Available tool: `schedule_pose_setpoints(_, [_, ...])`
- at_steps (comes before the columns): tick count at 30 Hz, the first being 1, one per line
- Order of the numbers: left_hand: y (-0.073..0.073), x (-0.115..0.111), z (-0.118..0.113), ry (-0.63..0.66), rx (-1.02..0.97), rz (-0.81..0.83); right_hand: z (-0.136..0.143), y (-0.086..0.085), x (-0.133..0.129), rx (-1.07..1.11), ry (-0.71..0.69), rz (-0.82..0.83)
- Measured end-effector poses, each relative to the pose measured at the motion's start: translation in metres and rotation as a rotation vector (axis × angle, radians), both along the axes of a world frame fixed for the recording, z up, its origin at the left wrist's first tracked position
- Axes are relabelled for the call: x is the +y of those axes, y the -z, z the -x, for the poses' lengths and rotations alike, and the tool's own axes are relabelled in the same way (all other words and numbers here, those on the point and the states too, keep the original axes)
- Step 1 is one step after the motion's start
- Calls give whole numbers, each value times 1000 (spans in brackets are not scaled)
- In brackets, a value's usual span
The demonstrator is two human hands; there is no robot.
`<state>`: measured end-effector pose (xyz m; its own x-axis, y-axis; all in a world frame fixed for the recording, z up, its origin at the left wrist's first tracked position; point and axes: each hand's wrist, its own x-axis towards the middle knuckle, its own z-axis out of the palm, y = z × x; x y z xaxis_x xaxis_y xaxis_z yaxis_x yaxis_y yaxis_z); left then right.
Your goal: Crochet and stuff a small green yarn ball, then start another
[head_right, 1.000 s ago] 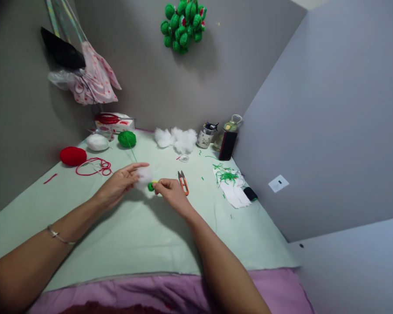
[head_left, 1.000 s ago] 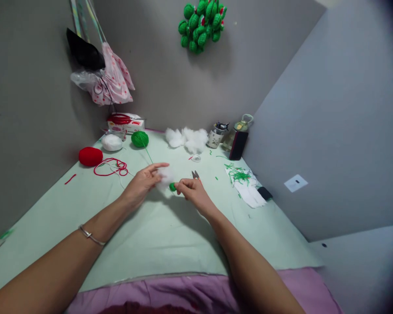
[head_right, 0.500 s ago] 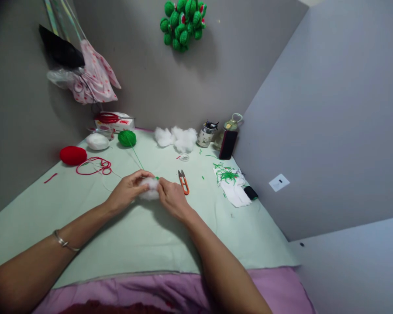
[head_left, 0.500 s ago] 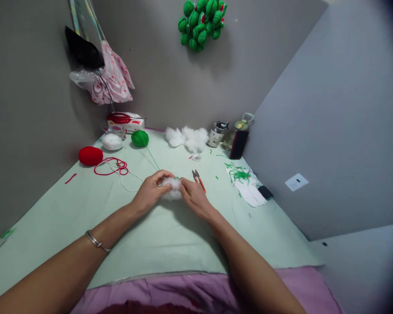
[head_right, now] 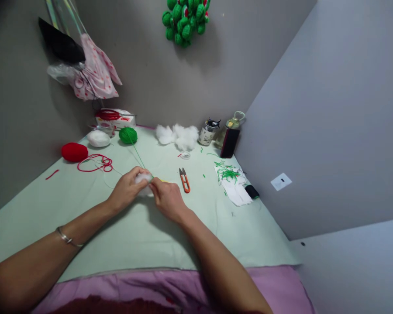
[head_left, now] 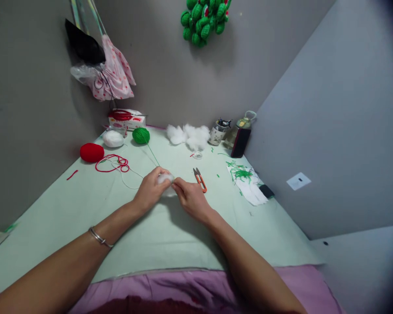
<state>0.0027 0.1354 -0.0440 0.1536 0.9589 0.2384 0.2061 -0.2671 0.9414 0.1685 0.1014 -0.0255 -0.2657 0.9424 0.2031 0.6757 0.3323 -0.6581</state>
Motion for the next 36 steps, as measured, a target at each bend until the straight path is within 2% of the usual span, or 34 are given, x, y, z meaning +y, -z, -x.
schedule_pose_setpoints(7, [5, -5, -7, -22, -43, -113, 3, 0, 2, 251, -3, 49])
schedule_pose_setpoints(11, [1, -10, -8, -23, -72, -86, 1, 0, 7, 360, 41, 96])
schedule_pose_setpoints(18, [-12, -11, -2, 209, -156, 104, -9, 4, 15, 463, 107, 137])
schedule_pose_setpoints(21, [-13, -10, -1, 261, -205, 174, -13, 3, 15, 469, 88, 163])
schedule_pose_setpoints(26, [-10, -8, -3, 217, -267, 225, -13, -7, 7, 421, 1, 215])
schedule_pose_setpoints(31, [-4, -2, -3, 123, -245, 224, -9, -11, 2, 367, -108, 243])
schedule_pose_setpoints(36, [-2, -4, -6, 107, -269, 240, -5, -5, 7, 349, 18, 162])
